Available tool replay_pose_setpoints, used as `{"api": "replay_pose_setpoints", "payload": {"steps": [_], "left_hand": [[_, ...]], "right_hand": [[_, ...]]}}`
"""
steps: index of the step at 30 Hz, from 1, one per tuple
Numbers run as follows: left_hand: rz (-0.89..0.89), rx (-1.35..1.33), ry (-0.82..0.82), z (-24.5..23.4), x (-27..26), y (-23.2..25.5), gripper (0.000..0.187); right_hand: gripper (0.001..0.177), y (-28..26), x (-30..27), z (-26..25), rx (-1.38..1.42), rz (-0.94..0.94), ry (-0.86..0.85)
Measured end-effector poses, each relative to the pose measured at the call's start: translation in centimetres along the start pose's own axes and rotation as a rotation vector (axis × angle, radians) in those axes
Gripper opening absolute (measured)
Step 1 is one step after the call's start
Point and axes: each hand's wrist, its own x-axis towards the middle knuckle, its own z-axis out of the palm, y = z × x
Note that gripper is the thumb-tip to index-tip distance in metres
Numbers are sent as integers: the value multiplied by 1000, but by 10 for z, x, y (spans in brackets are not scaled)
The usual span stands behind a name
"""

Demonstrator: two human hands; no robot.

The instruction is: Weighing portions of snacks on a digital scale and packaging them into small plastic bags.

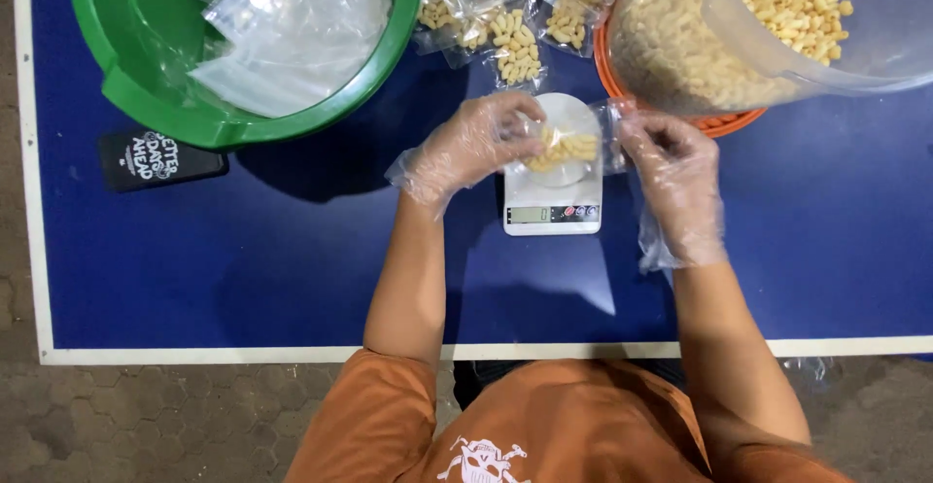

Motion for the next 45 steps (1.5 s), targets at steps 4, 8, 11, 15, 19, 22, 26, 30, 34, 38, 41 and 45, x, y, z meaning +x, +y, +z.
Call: {"api": "replay_pose_setpoints", "payload": {"steps": [4,8,11,15,19,22,26,30,34,38,41,45], "left_hand": [[-77,-40,135,-3,11,-5,39],[-131,104,220,-1,18,-18,41],[-180,336,296,-8,9,1,38],[-159,295,421,-25,3,-3,37],[-52,191,491,-35,-8,10,45],[9,155,527,-38,-10,8,38],[-1,58,537,-38,-11,8,26],[61,116,535,-33,-8,7,28],[91,147,512,-29,-4,3,25],[-54,181,481,-26,-5,12,27],[-37,214,485,-25,-2,3,32],[-105,205,456,-24,-5,13,30]], "right_hand": [[14,30,8,16,176,154,98],[15,61,15,21,114,150,117],[12,50,6,12,-164,-202,221],[28,75,-1,1,-243,-217,332],[31,78,0,2,-289,-288,336],[37,77,2,3,-354,-357,308],[40,86,8,5,-438,-408,301],[47,89,7,6,-399,-377,298],[45,86,10,6,-375,-363,301],[25,71,10,5,-353,-398,274],[25,59,10,5,-336,-383,259],[32,70,11,4,-303,-338,266]]}}
